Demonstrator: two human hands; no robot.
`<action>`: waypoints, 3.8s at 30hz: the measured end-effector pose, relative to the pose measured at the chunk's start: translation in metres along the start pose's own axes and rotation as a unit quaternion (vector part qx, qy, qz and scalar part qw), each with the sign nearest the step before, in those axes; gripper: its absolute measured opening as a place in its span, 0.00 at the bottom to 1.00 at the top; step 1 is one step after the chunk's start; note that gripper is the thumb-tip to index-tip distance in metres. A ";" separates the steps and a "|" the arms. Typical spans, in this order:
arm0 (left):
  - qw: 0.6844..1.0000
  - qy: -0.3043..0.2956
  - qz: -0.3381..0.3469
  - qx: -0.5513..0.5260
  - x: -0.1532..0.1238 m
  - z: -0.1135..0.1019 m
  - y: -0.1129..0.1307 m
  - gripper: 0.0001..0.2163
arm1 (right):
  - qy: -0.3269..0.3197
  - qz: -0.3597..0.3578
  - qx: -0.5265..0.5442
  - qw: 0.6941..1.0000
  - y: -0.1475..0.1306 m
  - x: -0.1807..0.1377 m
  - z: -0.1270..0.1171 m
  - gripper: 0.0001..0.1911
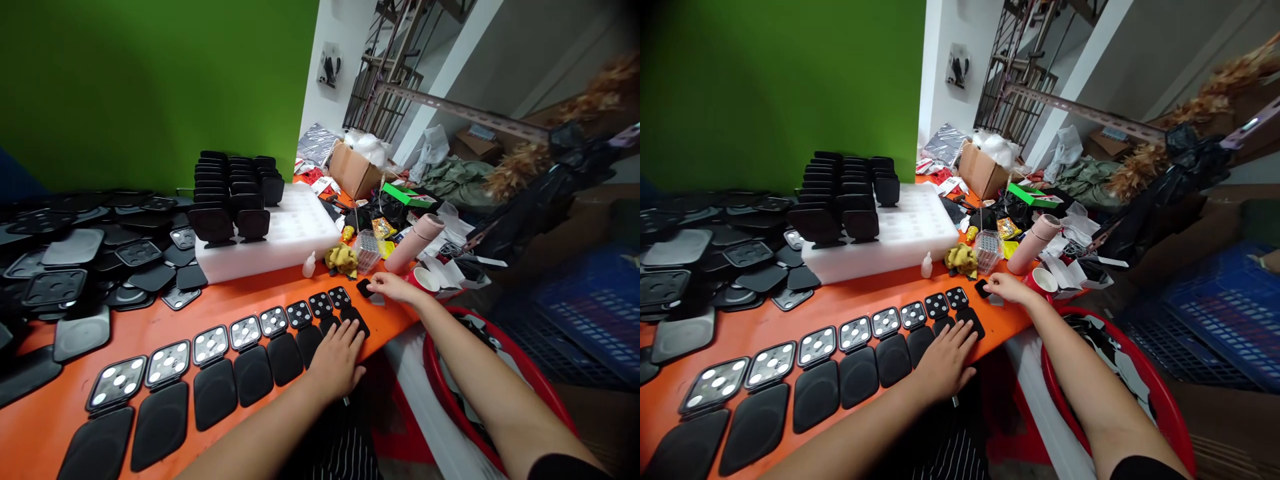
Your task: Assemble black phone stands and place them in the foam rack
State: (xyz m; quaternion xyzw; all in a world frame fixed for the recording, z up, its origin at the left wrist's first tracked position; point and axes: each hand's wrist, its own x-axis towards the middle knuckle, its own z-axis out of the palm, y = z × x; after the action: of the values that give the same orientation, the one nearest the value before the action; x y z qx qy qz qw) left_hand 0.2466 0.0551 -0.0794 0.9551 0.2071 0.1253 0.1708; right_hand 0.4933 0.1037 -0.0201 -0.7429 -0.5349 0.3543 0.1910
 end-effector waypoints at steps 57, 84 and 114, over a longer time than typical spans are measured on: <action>0.998 -0.008 -0.038 0.053 0.005 0.018 -0.003 0.33 | 0.116 -0.003 -0.226 0.967 -0.019 0.014 0.064 0.12; 0.998 -0.016 -0.036 0.042 0.004 0.009 -0.003 0.32 | -0.099 0.026 -0.084 0.991 0.026 -0.002 -0.007 0.15; 0.999 0.002 -0.035 0.037 0.003 0.012 -0.004 0.32 | 0.103 -0.006 -0.020 0.994 0.012 0.004 0.043 0.11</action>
State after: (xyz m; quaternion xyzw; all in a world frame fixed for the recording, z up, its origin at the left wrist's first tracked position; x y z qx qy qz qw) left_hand 0.2513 0.0564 -0.0916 0.9526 0.2452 0.1131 0.1398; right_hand 0.4703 0.0987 -0.0589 -0.7761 -0.5236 0.2637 0.2324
